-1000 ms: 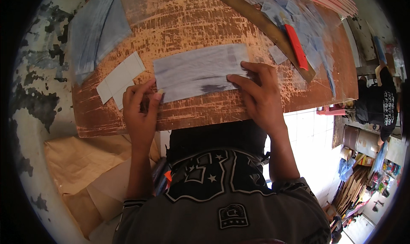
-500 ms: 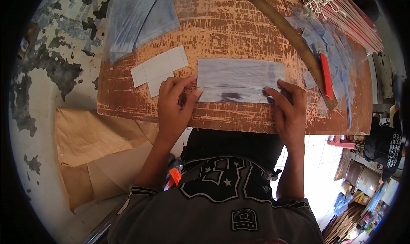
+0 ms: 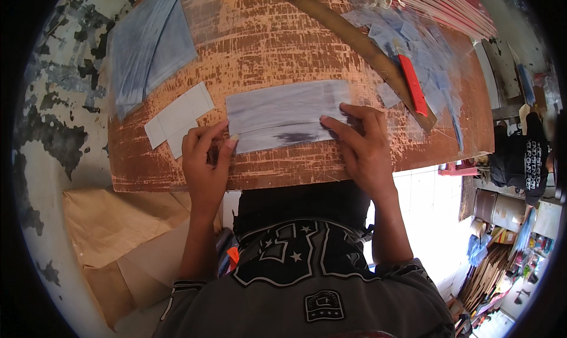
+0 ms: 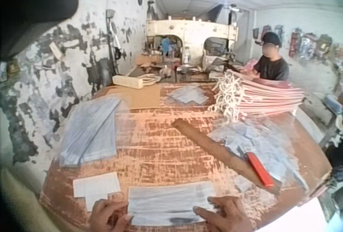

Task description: The person uses a ruler and a red utility knife to cut a translucent plastic sheet on a wooden workbench. They measure the sheet, score it along the ruler, and then snap it to separate the pieces. The person handles the cut pieces, stacking them on the table.

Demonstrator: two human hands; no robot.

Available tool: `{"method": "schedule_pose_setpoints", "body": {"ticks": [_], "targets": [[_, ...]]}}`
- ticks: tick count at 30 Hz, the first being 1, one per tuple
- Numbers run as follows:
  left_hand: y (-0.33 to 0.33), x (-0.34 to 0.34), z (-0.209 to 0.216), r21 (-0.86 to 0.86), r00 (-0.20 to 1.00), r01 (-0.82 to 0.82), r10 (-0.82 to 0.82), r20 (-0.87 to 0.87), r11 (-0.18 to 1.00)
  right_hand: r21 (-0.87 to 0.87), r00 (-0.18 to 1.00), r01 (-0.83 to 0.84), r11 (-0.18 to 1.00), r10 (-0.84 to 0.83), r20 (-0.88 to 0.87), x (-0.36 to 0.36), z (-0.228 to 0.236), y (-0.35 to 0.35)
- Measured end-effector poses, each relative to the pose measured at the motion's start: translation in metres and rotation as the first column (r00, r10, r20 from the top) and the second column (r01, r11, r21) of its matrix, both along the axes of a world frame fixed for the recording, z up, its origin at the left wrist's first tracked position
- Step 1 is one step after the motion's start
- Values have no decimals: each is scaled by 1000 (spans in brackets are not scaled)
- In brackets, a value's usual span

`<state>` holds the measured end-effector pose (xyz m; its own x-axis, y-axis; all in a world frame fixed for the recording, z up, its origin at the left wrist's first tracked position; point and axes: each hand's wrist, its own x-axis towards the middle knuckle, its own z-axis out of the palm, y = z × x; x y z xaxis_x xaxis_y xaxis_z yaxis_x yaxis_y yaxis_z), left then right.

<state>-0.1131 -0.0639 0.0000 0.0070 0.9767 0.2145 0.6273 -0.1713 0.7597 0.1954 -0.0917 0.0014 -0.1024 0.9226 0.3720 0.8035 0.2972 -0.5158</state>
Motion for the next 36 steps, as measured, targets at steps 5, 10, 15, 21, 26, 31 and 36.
{"method": "schedule_pose_setpoints", "body": {"ticks": [5, 10, 15, 21, 26, 31, 36], "targets": [[3, 0, 1, 28, 999, 32, -32, -18, 999, -21, 1000, 10, 1000, -11, -8, 1, 2, -2], [2, -1, -1, 8, 999, 9, -9, -32, 1000, 4, 1000, 7, 1000, -7, -20, 1, 1, -1], [4, -4, 5, 11, 995, 54, -53, -85, 998, -4, 1000, 19, 1000, -19, -4, 0, 6, -2], [19, 13, 29, 64, 984, 111, -100, -146, 992, 16, 999, 37, 999, -37, 15, 1, 6, -3], [45, 45, 35, 172, 862, 491, -448, -238, 854, 55, 1000, 14, 998, -12, -28, 0, 4, -3], [68, 82, 38, 204, 704, 698, -605, -374, 686, 98, 1000, 13, 995, -12, -8, 1, 3, -4], [83, 87, 21, 212, 683, 721, -627, -374, 660, 92, 999, 7, 996, -3, -38, 1, -1, -4]]}}
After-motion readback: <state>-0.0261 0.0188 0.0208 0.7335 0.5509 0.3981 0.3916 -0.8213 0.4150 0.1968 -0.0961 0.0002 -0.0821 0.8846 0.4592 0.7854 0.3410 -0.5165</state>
